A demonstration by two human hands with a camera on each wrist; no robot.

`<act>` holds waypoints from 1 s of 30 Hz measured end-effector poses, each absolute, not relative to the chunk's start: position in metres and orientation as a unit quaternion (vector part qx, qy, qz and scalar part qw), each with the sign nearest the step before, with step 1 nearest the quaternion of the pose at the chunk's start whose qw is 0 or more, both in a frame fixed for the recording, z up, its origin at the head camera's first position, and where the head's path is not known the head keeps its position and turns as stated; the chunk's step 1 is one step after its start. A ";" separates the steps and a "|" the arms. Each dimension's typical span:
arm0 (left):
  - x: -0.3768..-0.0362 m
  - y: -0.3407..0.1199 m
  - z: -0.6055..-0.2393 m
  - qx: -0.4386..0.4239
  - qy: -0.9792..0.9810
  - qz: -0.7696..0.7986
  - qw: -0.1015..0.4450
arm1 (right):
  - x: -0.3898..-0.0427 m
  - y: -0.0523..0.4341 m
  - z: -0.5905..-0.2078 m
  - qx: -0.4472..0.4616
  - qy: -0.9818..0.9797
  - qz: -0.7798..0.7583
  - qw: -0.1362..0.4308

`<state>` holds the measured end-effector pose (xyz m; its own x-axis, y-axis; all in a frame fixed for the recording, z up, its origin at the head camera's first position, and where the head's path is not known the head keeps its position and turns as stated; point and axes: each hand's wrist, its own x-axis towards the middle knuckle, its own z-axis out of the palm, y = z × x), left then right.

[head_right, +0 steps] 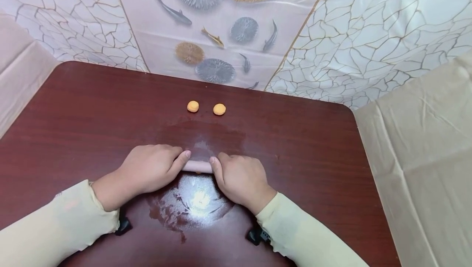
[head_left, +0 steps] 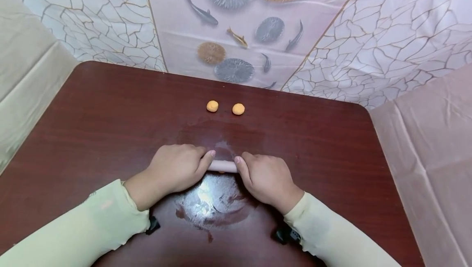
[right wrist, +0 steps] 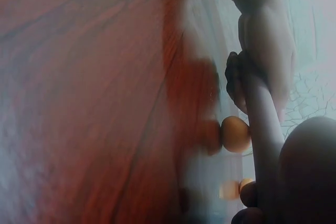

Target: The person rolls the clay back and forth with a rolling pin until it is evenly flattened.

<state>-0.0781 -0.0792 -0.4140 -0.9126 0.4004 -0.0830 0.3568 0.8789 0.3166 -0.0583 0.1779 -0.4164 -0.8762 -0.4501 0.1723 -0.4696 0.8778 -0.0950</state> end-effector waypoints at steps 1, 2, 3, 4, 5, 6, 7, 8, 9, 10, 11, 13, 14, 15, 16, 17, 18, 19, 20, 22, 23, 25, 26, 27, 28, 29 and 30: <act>-0.078 -0.079 -0.414 0.195 0.967 0.148 0.072 | -0.058 0.178 -0.417 0.236 -0.967 0.065 0.075; -0.079 -0.078 -0.414 0.195 0.967 0.147 0.072 | -0.059 0.178 -0.417 0.235 -0.967 0.063 0.077; -0.079 -0.078 -0.415 0.195 0.967 0.145 0.072 | -0.059 0.178 -0.417 0.233 -0.967 0.061 0.079; -0.079 -0.078 -0.415 0.195 0.967 0.145 0.073 | -0.058 0.178 -0.417 0.233 -0.967 0.060 0.080; -0.079 -0.078 -0.415 0.195 0.967 0.145 0.074 | -0.058 0.178 -0.417 0.233 -0.968 0.059 0.079; -0.079 -0.078 -0.416 0.195 0.967 0.144 0.075 | -0.058 0.178 -0.418 0.233 -0.968 0.058 0.079; -0.079 -0.078 -0.417 0.196 0.967 0.143 0.075 | -0.058 0.177 -0.418 0.233 -0.968 0.057 0.078; -0.079 -0.078 -0.417 0.198 0.967 0.143 0.074 | -0.058 0.177 -0.418 0.232 -0.968 0.057 0.077; -0.079 -0.079 -0.418 0.201 0.967 0.142 0.073 | -0.058 0.177 -0.419 0.230 -0.969 0.057 0.075; -0.080 -0.079 -0.418 0.204 0.966 0.140 0.071 | -0.058 0.176 -0.419 0.229 -0.969 0.057 0.073; -0.080 -0.080 -0.419 0.208 0.966 0.139 0.067 | -0.058 0.176 -0.419 0.227 -0.970 0.057 0.071; -0.081 -0.081 -0.420 0.220 0.964 0.138 0.058 | -0.057 0.175 -0.420 0.224 -0.971 0.057 0.067; -0.081 -0.082 -0.421 0.226 0.963 0.137 0.053 | -0.057 0.175 -0.421 0.223 -0.971 0.057 0.064; -0.082 -0.082 -0.421 0.231 0.962 0.136 0.047 | -0.057 0.174 -0.421 0.222 -0.971 0.057 0.063; -0.082 -0.083 -0.422 0.237 0.961 0.135 0.042 | -0.056 0.174 -0.422 0.223 -0.971 0.055 0.062; -0.083 -0.085 -0.423 0.244 0.960 0.136 0.036 | -0.056 0.174 -0.422 0.224 -0.971 0.054 0.061; -0.083 -0.086 -0.425 0.250 0.958 0.136 0.031 | -0.055 0.174 -0.423 0.225 -0.971 0.052 0.060; -0.083 -0.087 -0.426 0.256 0.957 0.136 0.025 | -0.055 0.174 -0.424 0.225 -0.971 0.051 0.060; -0.083 -0.089 -0.428 0.261 0.955 0.136 0.017 | -0.054 0.174 -0.425 0.226 -0.971 0.051 0.059; -0.084 -0.092 -0.431 0.272 0.953 0.135 -0.003 | -0.054 0.175 -0.425 0.224 -0.972 0.048 0.058; -0.084 -0.092 -0.432 0.275 0.952 0.133 -0.014 | -0.054 0.175 -0.426 0.222 -0.972 0.048 0.059; -0.085 -0.093 -0.433 0.278 0.951 0.131 -0.033 | -0.055 0.175 -0.426 0.216 -0.973 0.045 0.063; -0.086 -0.093 -0.433 0.276 0.951 0.130 -0.039 | -0.056 0.175 -0.425 0.212 -0.974 0.043 0.065; -0.087 -0.093 -0.433 0.273 0.953 0.128 -0.040 | -0.057 0.175 -0.425 0.207 -0.975 0.040 0.066; -0.088 -0.092 -0.432 0.269 0.954 0.129 -0.038 | -0.058 0.175 -0.425 0.203 -0.976 0.040 0.066; -0.089 -0.092 -0.432 0.262 0.956 0.129 -0.031 | -0.060 0.175 -0.424 0.199 -0.977 0.040 0.064; -0.090 -0.091 -0.431 0.255 0.958 0.130 -0.020 | -0.061 0.175 -0.423 0.194 -0.978 0.041 0.061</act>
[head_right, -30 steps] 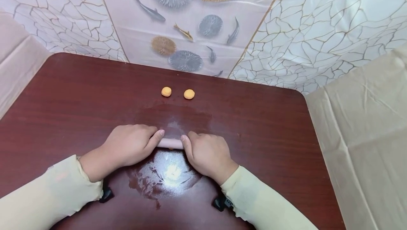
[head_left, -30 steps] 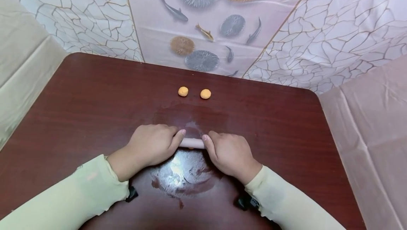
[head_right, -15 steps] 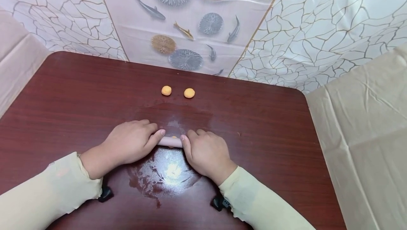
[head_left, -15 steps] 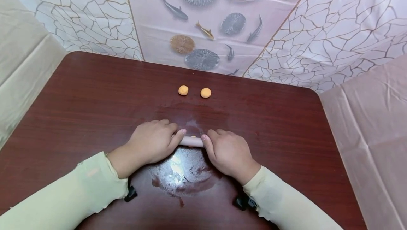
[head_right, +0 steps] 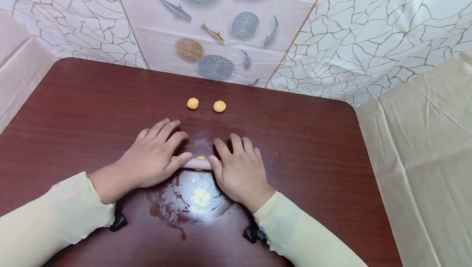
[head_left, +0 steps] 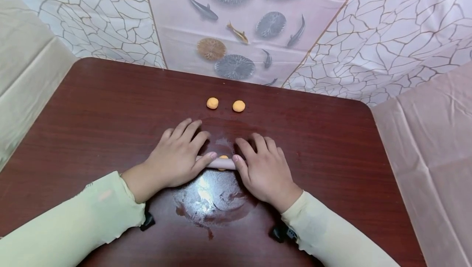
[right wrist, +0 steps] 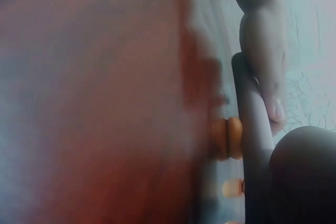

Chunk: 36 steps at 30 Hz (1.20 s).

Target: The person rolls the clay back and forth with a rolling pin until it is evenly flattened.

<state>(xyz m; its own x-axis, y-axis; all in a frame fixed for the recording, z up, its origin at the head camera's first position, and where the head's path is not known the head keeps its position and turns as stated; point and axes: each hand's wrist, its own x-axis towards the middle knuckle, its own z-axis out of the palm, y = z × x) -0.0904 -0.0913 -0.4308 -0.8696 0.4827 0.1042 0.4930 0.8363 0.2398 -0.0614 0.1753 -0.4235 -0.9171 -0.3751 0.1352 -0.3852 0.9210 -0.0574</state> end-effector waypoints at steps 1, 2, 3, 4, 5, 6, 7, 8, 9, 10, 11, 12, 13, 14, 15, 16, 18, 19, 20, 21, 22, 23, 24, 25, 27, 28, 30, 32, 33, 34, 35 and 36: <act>-0.092 -0.091 -0.430 -0.245 -0.960 -0.131 0.008 | -0.063 0.175 -0.423 0.190 -0.979 0.042 0.056; -0.093 -0.090 -0.429 -0.237 -0.963 -0.132 -0.005 | -0.065 0.175 -0.422 0.188 -0.980 0.043 0.051; -0.095 -0.090 -0.428 -0.230 -0.964 -0.132 -0.018 | -0.067 0.175 -0.421 0.185 -0.981 0.044 0.044; -0.097 -0.089 -0.427 -0.223 -0.965 -0.134 -0.029 | -0.069 0.174 -0.419 0.182 -0.982 0.047 0.034; -0.098 -0.089 -0.427 -0.216 -0.966 -0.135 -0.038 | -0.070 0.174 -0.418 0.179 -0.982 0.047 0.025; -0.101 -0.088 -0.427 -0.210 -0.967 -0.135 -0.045 | -0.073 0.174 -0.417 0.178 -0.983 0.048 0.017; -0.103 -0.088 -0.427 -0.205 -0.968 -0.135 -0.049 | -0.075 0.174 -0.416 0.176 -0.983 0.047 0.008; -0.105 -0.087 -0.427 -0.201 -0.969 -0.134 -0.053 | -0.077 0.173 -0.415 0.174 -0.984 0.048 0.000; -0.108 -0.087 -0.427 -0.197 -0.969 -0.135 -0.055 | -0.079 0.173 -0.414 0.170 -0.984 0.048 -0.010; -0.110 -0.087 -0.428 -0.194 -0.970 -0.136 -0.057 | -0.082 0.173 -0.413 0.168 -0.984 0.047 -0.017; -0.112 -0.087 -0.428 -0.190 -0.970 -0.137 -0.060 | -0.084 0.172 -0.413 0.166 -0.985 0.047 -0.021; -0.114 -0.087 -0.427 -0.187 -0.971 -0.137 -0.062 | -0.087 0.172 -0.413 0.164 -0.985 0.047 -0.025; -0.116 -0.087 -0.427 -0.185 -0.971 -0.138 -0.064 | -0.089 0.172 -0.413 0.162 -0.985 0.047 -0.028; -0.118 -0.087 -0.426 -0.182 -0.971 -0.138 -0.067 | -0.091 0.172 -0.414 0.160 -0.986 0.047 -0.029; -0.120 -0.087 -0.426 -0.180 -0.971 -0.138 -0.070 | -0.094 0.172 -0.414 0.159 -0.986 0.046 -0.031; -0.122 -0.087 -0.425 -0.179 -0.971 -0.139 -0.073 | -0.096 0.172 -0.414 0.157 -0.986 0.047 -0.032; -0.125 -0.086 -0.424 -0.177 -0.971 -0.137 -0.078 | -0.100 0.172 -0.415 0.155 -0.986 0.049 -0.034; -0.127 -0.086 -0.424 -0.177 -0.971 -0.137 -0.082 | -0.102 0.172 -0.416 0.153 -0.986 0.051 -0.036; -0.128 -0.086 -0.424 -0.176 -0.971 -0.136 -0.084 | -0.104 0.172 -0.416 0.152 -0.986 0.053 -0.038; -0.130 -0.086 -0.424 -0.177 -0.971 -0.136 -0.088 | -0.106 0.172 -0.417 0.150 -0.986 0.055 -0.041; -0.132 -0.085 -0.424 -0.177 -0.971 -0.137 -0.090 | -0.107 0.172 -0.417 0.149 -0.986 0.057 -0.042; -0.134 -0.085 -0.424 -0.177 -0.970 -0.137 -0.091 | -0.109 0.172 -0.417 0.147 -0.986 0.058 -0.043; -0.135 -0.085 -0.424 -0.178 -0.970 -0.138 -0.093 | -0.111 0.172 -0.417 0.145 -0.987 0.060 -0.045; -0.137 -0.085 -0.424 -0.178 -0.970 -0.138 -0.094 | -0.113 0.173 -0.417 0.143 -0.987 0.060 -0.046; -0.141 -0.084 -0.423 -0.179 -0.970 -0.136 -0.092 | -0.116 0.173 -0.417 0.141 -0.987 0.059 -0.050; -0.142 -0.084 -0.423 -0.180 -0.970 -0.136 -0.091 | -0.118 0.173 -0.417 0.140 -0.987 0.058 -0.051; -0.146 -0.085 -0.423 -0.180 -0.970 -0.133 -0.090 | -0.122 0.173 -0.418 0.139 -0.987 0.060 -0.053; -0.149 -0.085 -0.422 -0.181 -0.971 -0.133 -0.087 | -0.126 0.173 -0.418 0.138 -0.987 0.064 -0.055; -0.150 -0.085 -0.422 -0.181 -0.971 -0.134 -0.084 | -0.129 0.173 -0.418 0.137 -0.987 0.067 -0.055; -0.152 -0.086 -0.422 -0.181 -0.971 -0.134 -0.082 | -0.131 0.173 -0.418 0.136 -0.987 0.070 -0.054; -0.154 -0.086 -0.422 -0.181 -0.971 -0.133 -0.081 | -0.133 0.173 -0.417 0.133 -0.987 0.074 -0.053; -0.156 -0.086 -0.422 -0.181 -0.971 -0.133 -0.079 | -0.135 0.172 -0.417 0.132 -0.987 0.075 -0.053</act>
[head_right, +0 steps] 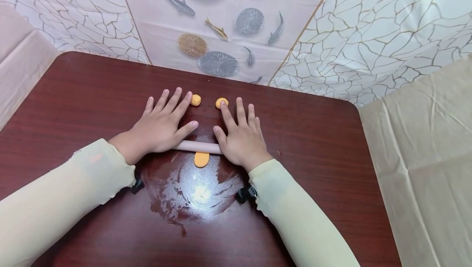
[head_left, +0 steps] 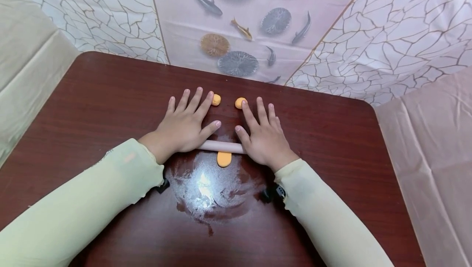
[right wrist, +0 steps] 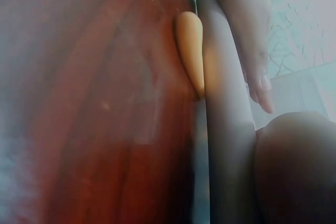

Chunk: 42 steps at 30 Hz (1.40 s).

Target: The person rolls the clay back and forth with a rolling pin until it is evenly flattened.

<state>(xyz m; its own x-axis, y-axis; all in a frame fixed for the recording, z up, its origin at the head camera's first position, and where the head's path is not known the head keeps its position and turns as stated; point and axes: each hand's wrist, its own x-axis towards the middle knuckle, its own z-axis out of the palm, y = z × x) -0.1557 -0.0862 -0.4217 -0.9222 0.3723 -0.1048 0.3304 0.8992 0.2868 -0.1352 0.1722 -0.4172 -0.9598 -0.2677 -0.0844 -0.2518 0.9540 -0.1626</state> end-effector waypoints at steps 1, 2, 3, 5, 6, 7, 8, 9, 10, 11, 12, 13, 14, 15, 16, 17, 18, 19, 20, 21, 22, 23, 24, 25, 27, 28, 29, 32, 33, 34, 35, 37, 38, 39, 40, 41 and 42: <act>-0.157 -0.086 -0.422 0.181 0.972 0.132 0.077 | -0.137 0.172 -0.417 -0.128 0.987 -0.078 0.053; -0.159 -0.086 -0.422 0.181 0.972 0.131 0.076 | -0.139 0.172 -0.417 -0.126 0.987 -0.080 0.053; -0.161 -0.086 -0.421 0.181 0.972 0.131 0.074 | -0.141 0.172 -0.417 -0.123 0.988 -0.081 0.054; -0.164 -0.086 -0.421 0.181 0.972 0.131 0.072 | -0.143 0.171 -0.417 -0.119 0.988 -0.082 0.057; -0.165 -0.086 -0.421 0.181 0.972 0.132 0.072 | -0.144 0.171 -0.417 -0.118 0.988 -0.082 0.060; -0.166 -0.086 -0.420 0.182 0.972 0.132 0.072 | -0.145 0.171 -0.416 -0.116 0.988 -0.082 0.063; -0.166 -0.086 -0.420 0.183 0.972 0.133 0.071 | -0.145 0.172 -0.416 -0.115 0.988 -0.081 0.064; -0.167 -0.086 -0.419 0.184 0.971 0.133 0.071 | -0.146 0.172 -0.416 -0.115 0.988 -0.081 0.066; -0.167 -0.086 -0.419 0.184 0.971 0.131 0.074 | -0.146 0.172 -0.416 -0.115 0.988 -0.081 0.067; -0.167 -0.086 -0.419 0.184 0.971 0.130 0.075 | -0.146 0.172 -0.416 -0.117 0.987 -0.080 0.068; -0.167 -0.086 -0.419 0.184 0.972 0.128 0.076 | -0.147 0.172 -0.417 -0.119 0.987 -0.080 0.070; -0.168 -0.087 -0.419 0.185 0.972 0.126 0.074 | -0.147 0.172 -0.417 -0.121 0.987 -0.079 0.070; -0.168 -0.087 -0.419 0.185 0.972 0.124 0.073 | -0.148 0.172 -0.417 -0.123 0.987 -0.078 0.069; -0.169 -0.087 -0.419 0.185 0.972 0.123 0.073 | -0.149 0.172 -0.417 -0.125 0.987 -0.077 0.069; -0.170 -0.087 -0.419 0.186 0.972 0.123 0.073 | -0.150 0.172 -0.417 -0.126 0.987 -0.075 0.069; -0.170 -0.087 -0.419 0.187 0.972 0.124 0.071 | -0.150 0.172 -0.417 -0.126 0.987 -0.074 0.068; -0.171 -0.087 -0.419 0.187 0.972 0.125 0.071 | -0.151 0.172 -0.417 -0.125 0.987 -0.074 0.066; -0.172 -0.087 -0.419 0.187 0.971 0.127 0.071 | -0.151 0.172 -0.417 -0.125 0.987 -0.074 0.064; -0.173 -0.087 -0.419 0.187 0.971 0.128 0.073 | -0.152 0.172 -0.418 -0.125 0.987 -0.075 0.062; -0.173 -0.087 -0.419 0.186 0.971 0.128 0.074 | -0.152 0.172 -0.418 -0.125 0.987 -0.077 0.061; -0.173 -0.087 -0.420 0.185 0.972 0.128 0.075 | -0.152 0.172 -0.418 -0.125 0.987 -0.078 0.060; -0.174 -0.087 -0.420 0.185 0.972 0.127 0.074 | -0.153 0.172 -0.418 -0.125 0.987 -0.080 0.058; -0.174 -0.087 -0.420 0.185 0.972 0.126 0.073 | -0.153 0.172 -0.419 -0.125 0.987 -0.081 0.058; -0.173 -0.087 -0.420 0.186 0.972 0.122 0.072 | -0.153 0.173 -0.419 -0.127 0.987 -0.080 0.056; -0.172 -0.086 -0.419 0.190 0.973 0.116 0.066 | -0.152 0.173 -0.420 -0.130 0.987 -0.079 0.056; -0.170 -0.086 -0.418 0.194 0.973 0.112 0.062 | -0.151 0.173 -0.420 -0.132 0.987 -0.077 0.056; -0.168 -0.085 -0.418 0.198 0.972 0.108 0.058 | -0.149 0.173 -0.420 -0.133 0.987 -0.076 0.056; -0.161 -0.084 -0.416 0.209 0.972 0.099 0.046 | -0.143 0.174 -0.420 -0.143 0.986 -0.071 0.054; -0.159 -0.084 -0.415 0.211 0.972 0.096 0.044 | -0.141 0.174 -0.420 -0.147 0.985 -0.070 0.053; -0.157 -0.084 -0.416 0.213 0.972 0.093 0.044 | -0.139 0.174 -0.420 -0.150 0.985 -0.066 0.053; -0.155 -0.084 -0.416 0.214 0.971 0.092 0.043 | -0.137 0.174 -0.420 -0.154 0.985 -0.064 0.053; -0.151 -0.084 -0.417 0.215 0.971 0.087 0.047 | -0.132 0.173 -0.420 -0.162 0.984 -0.060 0.053; -0.150 -0.085 -0.418 0.216 0.971 0.086 0.048 | -0.130 0.173 -0.420 -0.166 0.983 -0.060 0.054; -0.148 -0.085 -0.419 0.217 0.971 0.084 0.050 | -0.127 0.173 -0.420 -0.171 0.982 -0.057 0.055; -0.146 -0.085 -0.419 0.218 0.971 0.082 0.052 | -0.125 0.173 -0.420 -0.177 0.981 -0.057 0.055; -0.145 -0.085 -0.420 0.220 0.971 0.082 0.053 | -0.122 0.173 -0.420 -0.181 0.980 -0.057 0.056; -0.143 -0.085 -0.420 0.222 0.970 0.080 0.055 | -0.120 0.173 -0.421 -0.186 0.979 -0.055 0.055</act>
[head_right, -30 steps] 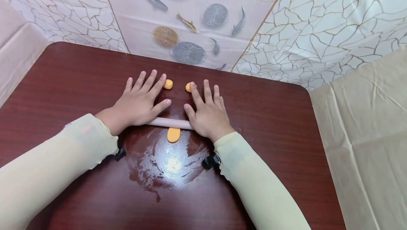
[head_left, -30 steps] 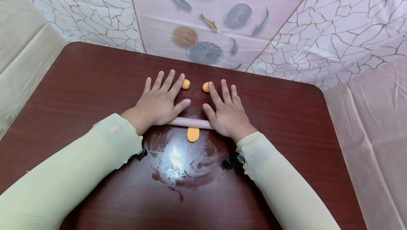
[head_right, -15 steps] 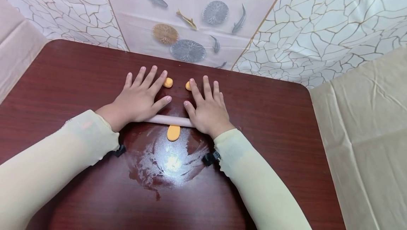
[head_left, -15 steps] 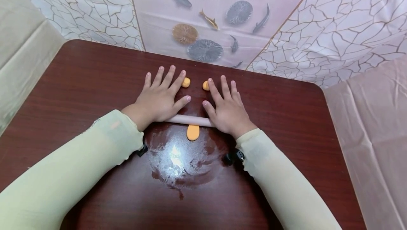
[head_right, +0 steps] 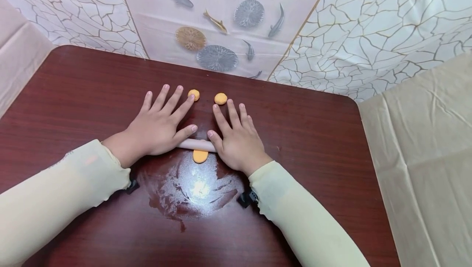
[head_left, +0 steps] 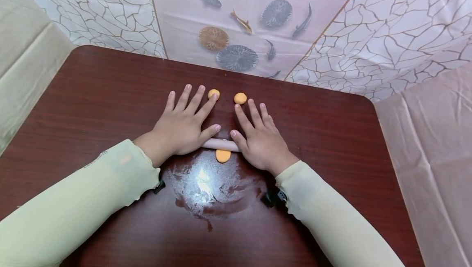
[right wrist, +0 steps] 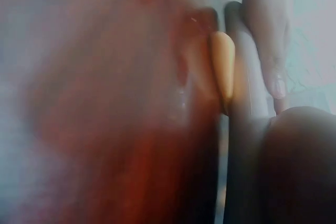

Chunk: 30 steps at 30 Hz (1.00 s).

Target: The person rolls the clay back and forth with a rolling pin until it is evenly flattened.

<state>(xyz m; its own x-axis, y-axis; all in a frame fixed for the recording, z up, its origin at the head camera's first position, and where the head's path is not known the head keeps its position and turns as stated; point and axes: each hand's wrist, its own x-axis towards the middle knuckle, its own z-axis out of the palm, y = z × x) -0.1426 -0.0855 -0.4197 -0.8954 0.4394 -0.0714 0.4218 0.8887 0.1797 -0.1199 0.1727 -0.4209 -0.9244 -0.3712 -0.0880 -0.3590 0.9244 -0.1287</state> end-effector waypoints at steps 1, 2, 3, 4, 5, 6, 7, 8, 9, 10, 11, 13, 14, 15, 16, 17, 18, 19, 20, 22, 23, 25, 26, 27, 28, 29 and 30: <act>-0.140 -0.086 -0.420 0.224 0.970 0.080 0.057 | -0.118 0.173 -0.421 -0.192 0.978 -0.054 0.055; -0.138 -0.086 -0.420 0.225 0.969 0.080 0.059 | -0.115 0.173 -0.421 -0.198 0.977 -0.051 0.053; -0.136 -0.087 -0.420 0.226 0.969 0.079 0.061 | -0.113 0.173 -0.421 -0.203 0.977 -0.048 0.052; -0.134 -0.087 -0.420 0.227 0.969 0.079 0.063 | -0.111 0.173 -0.421 -0.208 0.976 -0.045 0.051; -0.132 -0.087 -0.420 0.228 0.968 0.080 0.064 | -0.109 0.173 -0.421 -0.213 0.975 -0.042 0.050; -0.130 -0.087 -0.420 0.227 0.968 0.082 0.066 | -0.107 0.173 -0.420 -0.219 0.974 -0.041 0.047; -0.128 -0.087 -0.420 0.226 0.968 0.085 0.067 | -0.105 0.172 -0.420 -0.223 0.973 -0.042 0.045; -0.127 -0.088 -0.420 0.225 0.968 0.087 0.069 | -0.103 0.172 -0.420 -0.228 0.972 -0.042 0.045; -0.125 -0.088 -0.420 0.225 0.968 0.091 0.070 | -0.101 0.172 -0.419 -0.232 0.971 -0.043 0.045; -0.123 -0.088 -0.420 0.225 0.967 0.095 0.072 | -0.099 0.172 -0.419 -0.236 0.970 -0.044 0.045; -0.121 -0.088 -0.421 0.227 0.966 0.097 0.074 | -0.097 0.173 -0.419 -0.239 0.969 -0.044 0.045; -0.117 -0.088 -0.421 0.231 0.965 0.098 0.077 | -0.092 0.173 -0.419 -0.244 0.968 -0.042 0.047; -0.115 -0.088 -0.421 0.234 0.964 0.097 0.078 | -0.090 0.173 -0.419 -0.249 0.967 -0.040 0.047; -0.112 -0.088 -0.422 0.237 0.963 0.098 0.079 | -0.087 0.174 -0.419 -0.252 0.966 -0.039 0.046; -0.110 -0.088 -0.422 0.240 0.963 0.096 0.079 | -0.085 0.174 -0.419 -0.255 0.965 -0.038 0.047; -0.107 -0.089 -0.422 0.244 0.962 0.094 0.078 | -0.083 0.175 -0.419 -0.259 0.964 -0.036 0.045; -0.105 -0.089 -0.423 0.247 0.962 0.093 0.076 | -0.081 0.175 -0.419 -0.262 0.963 -0.034 0.044; -0.102 -0.089 -0.423 0.250 0.961 0.093 0.074 | -0.079 0.175 -0.419 -0.267 0.962 -0.033 0.043; -0.099 -0.090 -0.423 0.253 0.960 0.092 0.071 | -0.077 0.175 -0.419 -0.272 0.961 -0.030 0.040; -0.092 -0.091 -0.423 0.260 0.960 0.087 0.063 | -0.072 0.176 -0.419 -0.280 0.959 -0.022 0.035; -0.089 -0.092 -0.423 0.263 0.959 0.086 0.059 | -0.070 0.176 -0.419 -0.285 0.958 -0.018 0.032; -0.083 -0.093 -0.423 0.270 0.958 0.082 0.050 | -0.066 0.176 -0.419 -0.295 0.955 -0.010 0.026; -0.080 -0.094 -0.423 0.274 0.957 0.081 0.046 | -0.064 0.176 -0.419 -0.299 0.954 -0.007 0.023; -0.077 -0.094 -0.422 0.277 0.957 0.080 0.042 | -0.061 0.176 -0.419 -0.303 0.953 -0.003 0.020; -0.074 -0.095 -0.422 0.281 0.956 0.080 0.039 | -0.059 0.176 -0.419 -0.306 0.952 0.000 0.017; -0.071 -0.095 -0.421 0.283 0.955 0.081 0.037 | -0.057 0.176 -0.418 -0.309 0.951 0.001 0.014; -0.068 -0.095 -0.420 0.285 0.955 0.080 0.035 | -0.054 0.175 -0.418 -0.310 0.951 0.003 0.013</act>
<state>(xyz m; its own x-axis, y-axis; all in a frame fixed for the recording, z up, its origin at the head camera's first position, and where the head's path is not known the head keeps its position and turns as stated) -0.0680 -0.0949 -0.4204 -0.8353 0.5493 -0.0212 0.5381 0.8249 0.1729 -0.0541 0.1754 -0.4183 -0.8079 -0.5887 -0.0266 -0.5888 0.8083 -0.0020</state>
